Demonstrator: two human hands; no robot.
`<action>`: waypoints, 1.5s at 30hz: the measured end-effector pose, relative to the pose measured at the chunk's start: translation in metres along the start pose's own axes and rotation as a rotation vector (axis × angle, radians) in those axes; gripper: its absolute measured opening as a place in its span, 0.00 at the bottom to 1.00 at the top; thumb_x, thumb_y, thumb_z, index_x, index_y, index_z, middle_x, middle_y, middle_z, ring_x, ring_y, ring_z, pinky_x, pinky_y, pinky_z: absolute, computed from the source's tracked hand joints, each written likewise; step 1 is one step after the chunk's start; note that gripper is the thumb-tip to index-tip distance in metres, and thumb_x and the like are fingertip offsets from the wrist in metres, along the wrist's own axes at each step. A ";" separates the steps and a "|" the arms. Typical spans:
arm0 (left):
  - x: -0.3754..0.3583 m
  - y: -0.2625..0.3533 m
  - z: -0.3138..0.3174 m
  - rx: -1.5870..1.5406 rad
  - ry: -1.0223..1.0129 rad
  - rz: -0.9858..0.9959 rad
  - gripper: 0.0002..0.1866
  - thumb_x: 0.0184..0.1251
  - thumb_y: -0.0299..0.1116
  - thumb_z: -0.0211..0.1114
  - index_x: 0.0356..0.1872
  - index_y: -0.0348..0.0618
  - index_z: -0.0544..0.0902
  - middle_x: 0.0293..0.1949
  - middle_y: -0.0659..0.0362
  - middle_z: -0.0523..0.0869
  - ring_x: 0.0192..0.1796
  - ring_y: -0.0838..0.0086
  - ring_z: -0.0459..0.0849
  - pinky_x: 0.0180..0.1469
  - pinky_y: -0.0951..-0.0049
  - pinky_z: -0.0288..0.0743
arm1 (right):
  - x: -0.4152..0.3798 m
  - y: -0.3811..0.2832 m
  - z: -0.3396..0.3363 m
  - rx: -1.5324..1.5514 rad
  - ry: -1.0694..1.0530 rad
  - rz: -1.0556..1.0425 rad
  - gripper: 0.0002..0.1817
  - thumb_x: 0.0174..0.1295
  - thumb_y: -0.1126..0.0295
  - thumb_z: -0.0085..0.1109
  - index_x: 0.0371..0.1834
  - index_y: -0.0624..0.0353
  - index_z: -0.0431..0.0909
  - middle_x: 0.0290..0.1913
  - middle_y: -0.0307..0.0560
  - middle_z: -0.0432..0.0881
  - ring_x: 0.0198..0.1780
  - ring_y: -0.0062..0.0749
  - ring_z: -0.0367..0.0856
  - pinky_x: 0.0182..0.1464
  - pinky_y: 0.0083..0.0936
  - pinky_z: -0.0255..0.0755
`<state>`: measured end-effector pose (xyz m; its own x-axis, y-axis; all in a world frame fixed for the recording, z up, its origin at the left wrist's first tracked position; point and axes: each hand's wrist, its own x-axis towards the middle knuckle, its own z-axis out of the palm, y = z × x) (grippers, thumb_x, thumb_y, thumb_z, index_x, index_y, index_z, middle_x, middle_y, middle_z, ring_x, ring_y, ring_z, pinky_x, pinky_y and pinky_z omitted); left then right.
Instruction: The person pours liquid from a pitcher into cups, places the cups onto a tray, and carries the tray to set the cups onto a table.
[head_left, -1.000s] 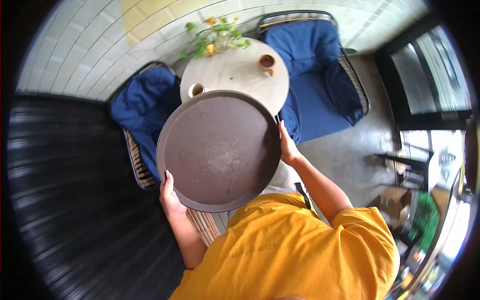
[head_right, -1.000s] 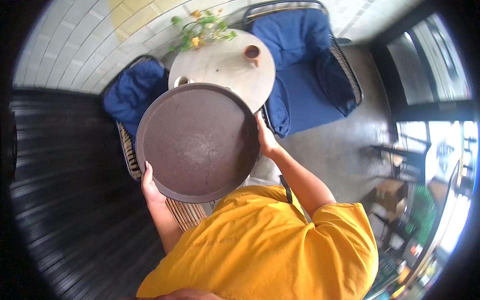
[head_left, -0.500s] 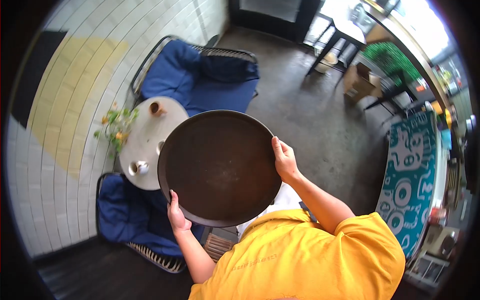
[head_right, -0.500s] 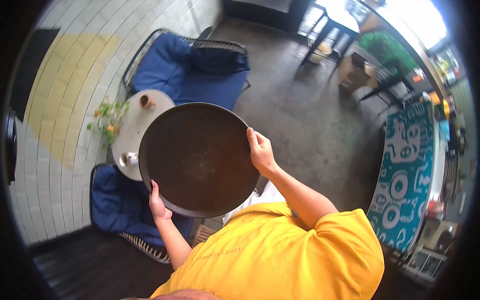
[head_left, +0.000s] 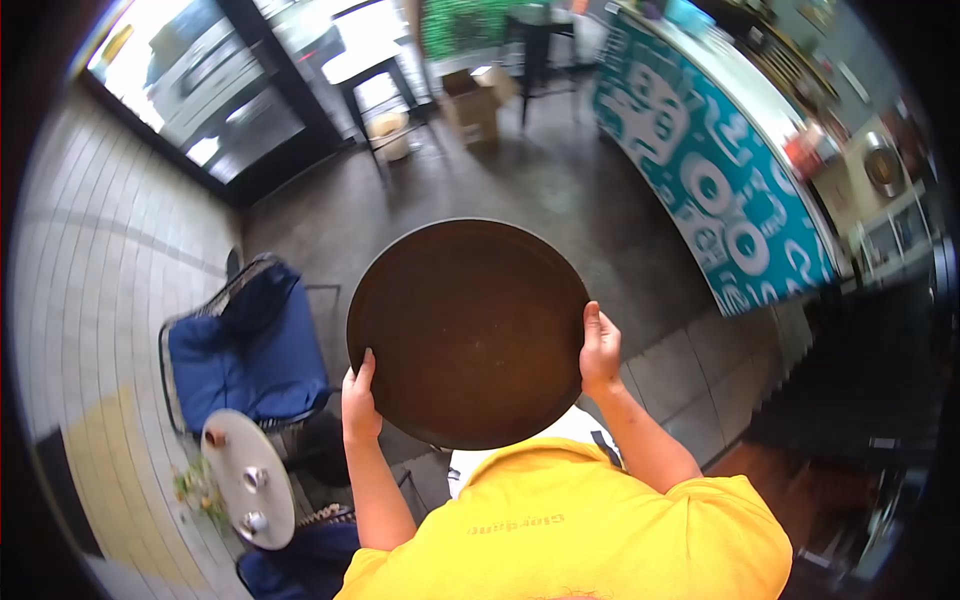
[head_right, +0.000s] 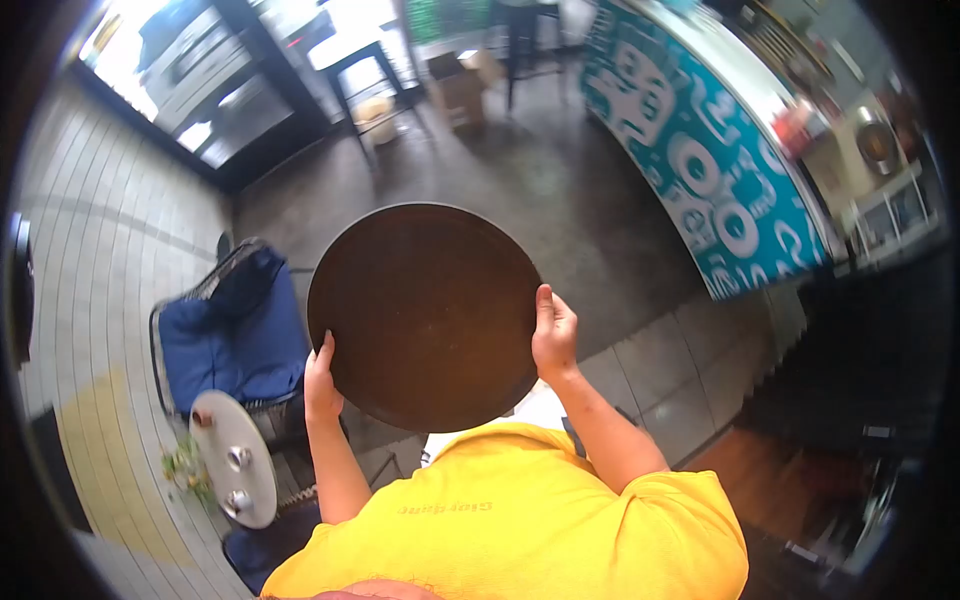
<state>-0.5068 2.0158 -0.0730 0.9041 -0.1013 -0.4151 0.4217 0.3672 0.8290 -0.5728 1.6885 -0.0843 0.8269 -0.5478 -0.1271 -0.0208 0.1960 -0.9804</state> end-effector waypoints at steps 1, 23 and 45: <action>0.007 -0.008 0.039 -0.009 -0.095 -0.026 0.21 0.74 0.40 0.56 0.59 0.33 0.74 0.55 0.55 0.80 0.56 0.68 0.79 0.58 0.70 0.73 | 0.005 -0.009 -0.036 -0.041 0.076 -0.060 0.24 0.75 0.51 0.44 0.37 0.63 0.80 0.33 0.32 0.78 0.34 0.14 0.69 0.40 0.14 0.66; 0.014 -0.239 0.702 0.407 -1.282 -0.183 0.18 0.72 0.32 0.60 0.59 0.39 0.73 0.52 0.61 0.81 0.54 0.80 0.77 0.58 0.77 0.70 | -0.001 -0.139 -0.548 0.314 1.338 -0.376 0.23 0.72 0.47 0.46 0.39 0.57 0.76 0.43 0.36 0.76 0.49 0.19 0.69 0.58 0.23 0.62; -0.184 -0.470 1.117 0.502 -1.558 -0.283 0.23 0.69 0.35 0.65 0.61 0.40 0.72 0.50 0.62 0.81 0.50 0.80 0.78 0.55 0.77 0.71 | -0.006 -0.181 -0.934 0.456 1.792 -0.524 0.37 0.72 0.44 0.43 0.67 0.69 0.62 0.68 0.52 0.65 0.67 0.35 0.64 0.69 0.30 0.57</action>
<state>-0.7946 0.8290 0.0325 -0.1330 -0.9885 -0.0717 0.2731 -0.1061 0.9561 -1.0984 0.8968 -0.0466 -0.7634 -0.6279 -0.1515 0.3740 -0.2385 -0.8963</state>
